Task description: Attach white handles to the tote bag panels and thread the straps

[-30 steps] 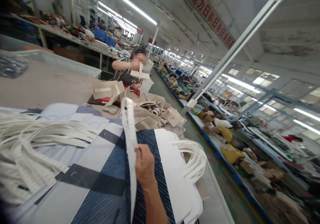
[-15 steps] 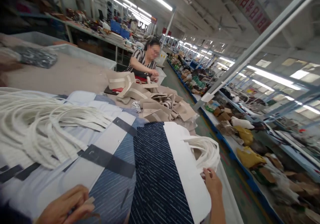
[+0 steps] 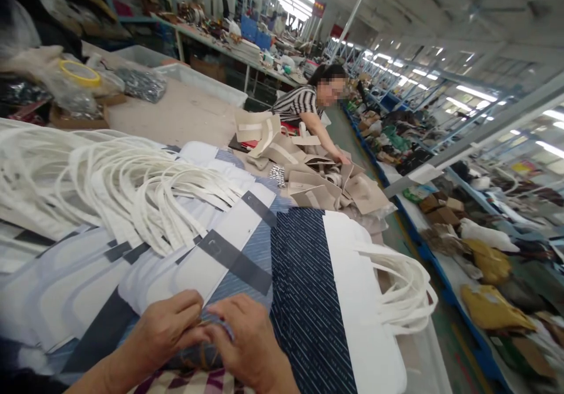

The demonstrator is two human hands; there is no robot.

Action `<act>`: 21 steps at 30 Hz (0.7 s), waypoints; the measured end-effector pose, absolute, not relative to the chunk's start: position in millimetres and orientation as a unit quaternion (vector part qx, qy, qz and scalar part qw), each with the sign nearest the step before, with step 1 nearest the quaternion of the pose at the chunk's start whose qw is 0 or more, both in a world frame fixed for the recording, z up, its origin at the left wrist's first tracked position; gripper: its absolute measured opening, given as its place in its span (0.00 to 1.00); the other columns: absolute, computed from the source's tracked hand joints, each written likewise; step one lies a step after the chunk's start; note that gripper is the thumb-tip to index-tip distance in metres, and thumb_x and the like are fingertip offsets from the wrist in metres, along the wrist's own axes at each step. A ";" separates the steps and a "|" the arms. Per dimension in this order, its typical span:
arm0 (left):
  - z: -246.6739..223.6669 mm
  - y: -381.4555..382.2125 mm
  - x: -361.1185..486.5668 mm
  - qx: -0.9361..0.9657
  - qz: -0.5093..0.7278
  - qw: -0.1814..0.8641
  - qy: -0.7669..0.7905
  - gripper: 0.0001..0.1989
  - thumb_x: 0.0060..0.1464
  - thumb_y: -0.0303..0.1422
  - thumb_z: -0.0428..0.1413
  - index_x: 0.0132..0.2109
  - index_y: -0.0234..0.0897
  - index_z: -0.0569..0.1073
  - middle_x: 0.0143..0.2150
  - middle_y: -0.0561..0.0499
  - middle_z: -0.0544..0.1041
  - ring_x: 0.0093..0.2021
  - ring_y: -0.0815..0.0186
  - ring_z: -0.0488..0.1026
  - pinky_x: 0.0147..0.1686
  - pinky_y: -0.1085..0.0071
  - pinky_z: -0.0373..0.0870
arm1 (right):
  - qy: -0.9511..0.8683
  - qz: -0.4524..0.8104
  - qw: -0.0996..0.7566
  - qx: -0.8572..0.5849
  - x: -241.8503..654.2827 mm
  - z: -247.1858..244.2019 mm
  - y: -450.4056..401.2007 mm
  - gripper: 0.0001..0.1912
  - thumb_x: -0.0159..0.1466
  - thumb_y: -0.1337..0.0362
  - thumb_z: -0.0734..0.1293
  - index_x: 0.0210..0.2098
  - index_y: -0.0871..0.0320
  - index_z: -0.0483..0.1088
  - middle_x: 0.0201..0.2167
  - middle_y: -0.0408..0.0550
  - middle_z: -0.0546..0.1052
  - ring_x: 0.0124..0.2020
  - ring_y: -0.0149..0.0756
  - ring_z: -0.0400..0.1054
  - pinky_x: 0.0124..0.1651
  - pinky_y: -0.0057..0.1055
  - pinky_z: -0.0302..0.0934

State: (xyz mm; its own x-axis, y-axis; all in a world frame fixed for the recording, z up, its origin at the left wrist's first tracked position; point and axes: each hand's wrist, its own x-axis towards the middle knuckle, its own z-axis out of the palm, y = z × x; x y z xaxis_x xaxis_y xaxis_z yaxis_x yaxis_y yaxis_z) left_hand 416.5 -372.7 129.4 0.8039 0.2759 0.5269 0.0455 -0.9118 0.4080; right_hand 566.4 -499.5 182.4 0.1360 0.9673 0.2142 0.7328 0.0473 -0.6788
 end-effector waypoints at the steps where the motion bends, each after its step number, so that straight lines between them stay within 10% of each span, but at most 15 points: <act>1: 129.8 -371.5 414.8 0.931 0.300 0.188 0.088 0.22 0.66 0.47 0.47 0.27 0.39 0.65 0.25 0.56 0.66 0.23 0.71 0.66 0.22 0.73 0.58 | -0.653 0.161 0.332 -0.661 560.8 180.4 -495.0 0.09 0.67 0.67 0.64 0.44 0.55 0.73 0.36 0.47 0.79 0.37 0.36 0.72 0.41 0.32 0.66; 13: 115.7 -349.9 400.7 0.906 0.230 0.331 0.127 0.15 0.69 0.35 0.44 0.33 0.40 0.67 0.26 0.56 0.71 0.25 0.70 0.71 0.25 0.74 0.61 | -0.638 0.119 0.331 -0.685 548.2 144.4 -464.1 0.08 0.63 0.72 0.62 0.33 0.55 0.72 0.27 0.44 0.77 0.30 0.35 0.70 0.34 0.30 0.60; 21: 115.5 -323.1 409.9 0.866 0.217 0.418 0.170 0.13 0.67 0.34 0.48 0.32 0.40 0.68 0.24 0.58 0.70 0.23 0.73 0.69 0.25 0.76 0.61 | -0.275 0.237 0.440 -0.822 607.8 94.9 -407.4 0.11 0.64 0.63 0.61 0.31 0.59 0.74 0.19 0.44 0.73 0.21 0.35 0.67 0.24 0.28 0.61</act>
